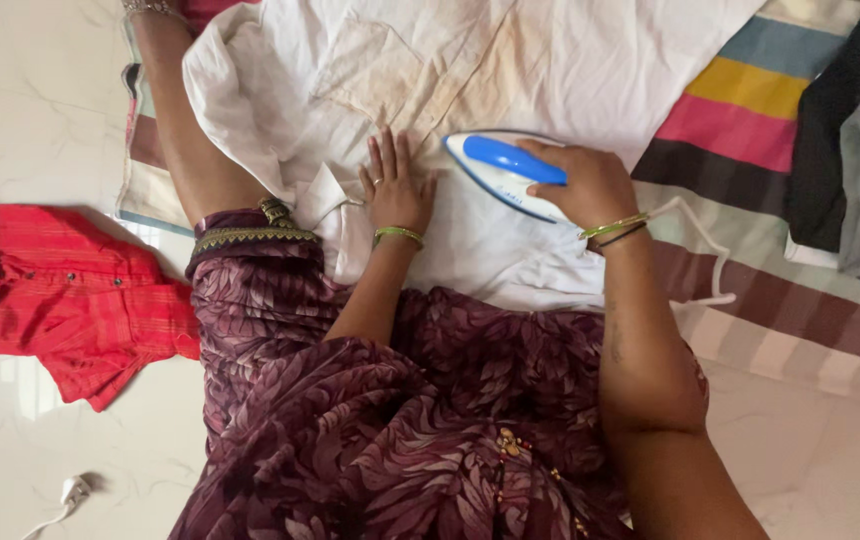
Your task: The person irons a white shirt laid out on a striped mat on the floor. They use a blue and white iron to smooth the fabric, then fold the shirt and set it aside. The person then picks up a second white shirt, unfolds it, and begins ironing it.
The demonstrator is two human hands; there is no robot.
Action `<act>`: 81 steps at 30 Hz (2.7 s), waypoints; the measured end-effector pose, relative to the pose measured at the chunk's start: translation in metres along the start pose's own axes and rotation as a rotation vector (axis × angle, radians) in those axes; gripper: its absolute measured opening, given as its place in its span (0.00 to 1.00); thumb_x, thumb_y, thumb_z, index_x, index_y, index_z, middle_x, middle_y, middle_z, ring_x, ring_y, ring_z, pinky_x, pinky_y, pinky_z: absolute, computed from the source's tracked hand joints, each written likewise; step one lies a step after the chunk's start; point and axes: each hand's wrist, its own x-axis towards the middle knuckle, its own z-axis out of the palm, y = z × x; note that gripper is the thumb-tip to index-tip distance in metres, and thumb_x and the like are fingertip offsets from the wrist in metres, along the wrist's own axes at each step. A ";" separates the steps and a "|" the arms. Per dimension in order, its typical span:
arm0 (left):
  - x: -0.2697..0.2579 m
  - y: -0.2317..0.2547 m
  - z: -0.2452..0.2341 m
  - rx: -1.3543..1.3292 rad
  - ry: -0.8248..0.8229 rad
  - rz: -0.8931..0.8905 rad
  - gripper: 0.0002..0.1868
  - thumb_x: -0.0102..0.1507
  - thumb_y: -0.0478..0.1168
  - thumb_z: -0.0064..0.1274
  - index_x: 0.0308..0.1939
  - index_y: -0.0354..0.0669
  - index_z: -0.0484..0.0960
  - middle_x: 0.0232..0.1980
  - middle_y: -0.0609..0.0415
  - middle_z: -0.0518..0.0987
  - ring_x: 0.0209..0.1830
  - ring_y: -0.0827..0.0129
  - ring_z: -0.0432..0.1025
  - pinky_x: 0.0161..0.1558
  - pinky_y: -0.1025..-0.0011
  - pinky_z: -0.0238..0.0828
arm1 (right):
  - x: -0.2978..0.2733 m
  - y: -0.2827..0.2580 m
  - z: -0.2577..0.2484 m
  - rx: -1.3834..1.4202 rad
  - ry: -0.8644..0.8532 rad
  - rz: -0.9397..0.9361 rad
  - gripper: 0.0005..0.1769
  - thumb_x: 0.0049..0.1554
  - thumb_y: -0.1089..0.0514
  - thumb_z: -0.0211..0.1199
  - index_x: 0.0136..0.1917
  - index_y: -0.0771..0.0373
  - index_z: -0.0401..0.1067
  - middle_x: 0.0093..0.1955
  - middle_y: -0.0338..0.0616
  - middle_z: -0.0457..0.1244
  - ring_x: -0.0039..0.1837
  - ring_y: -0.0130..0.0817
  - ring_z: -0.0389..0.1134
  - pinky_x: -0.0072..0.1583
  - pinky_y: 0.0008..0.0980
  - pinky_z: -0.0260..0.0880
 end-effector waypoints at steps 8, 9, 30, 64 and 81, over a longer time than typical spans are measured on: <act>-0.018 -0.010 0.005 0.121 -0.128 -0.082 0.51 0.67 0.73 0.36 0.82 0.45 0.43 0.86 0.50 0.40 0.86 0.57 0.34 0.78 0.44 0.28 | 0.018 0.016 0.036 -0.040 0.073 0.099 0.34 0.53 0.52 0.74 0.72 0.48 0.71 0.54 0.53 0.69 0.54 0.52 0.71 0.55 0.46 0.70; -0.017 -0.010 0.003 0.125 -0.133 -0.080 0.52 0.66 0.73 0.36 0.82 0.45 0.43 0.86 0.49 0.40 0.86 0.57 0.34 0.78 0.44 0.28 | 0.024 0.024 0.037 -0.068 0.125 0.131 0.35 0.53 0.52 0.74 0.73 0.48 0.71 0.54 0.54 0.69 0.54 0.54 0.70 0.55 0.46 0.70; -0.014 -0.005 -0.005 0.238 -0.189 -0.053 0.51 0.67 0.72 0.31 0.82 0.41 0.41 0.86 0.48 0.38 0.85 0.56 0.31 0.78 0.44 0.26 | 0.007 0.039 -0.005 -0.074 0.261 0.102 0.34 0.55 0.54 0.74 0.73 0.52 0.70 0.59 0.55 0.68 0.57 0.55 0.71 0.56 0.46 0.71; -0.011 -0.003 -0.008 0.225 -0.192 -0.052 0.51 0.67 0.72 0.31 0.82 0.40 0.44 0.86 0.47 0.39 0.85 0.56 0.31 0.78 0.44 0.26 | -0.004 0.099 -0.023 -0.065 0.459 0.349 0.37 0.57 0.59 0.72 0.77 0.57 0.64 0.63 0.56 0.68 0.61 0.54 0.71 0.59 0.45 0.69; -0.009 -0.003 -0.008 0.246 -0.239 -0.054 0.51 0.67 0.73 0.26 0.82 0.42 0.40 0.85 0.48 0.35 0.85 0.58 0.27 0.78 0.45 0.23 | 0.015 0.070 0.017 0.019 0.185 0.202 0.40 0.55 0.58 0.70 0.78 0.56 0.60 0.60 0.60 0.66 0.60 0.59 0.67 0.59 0.49 0.67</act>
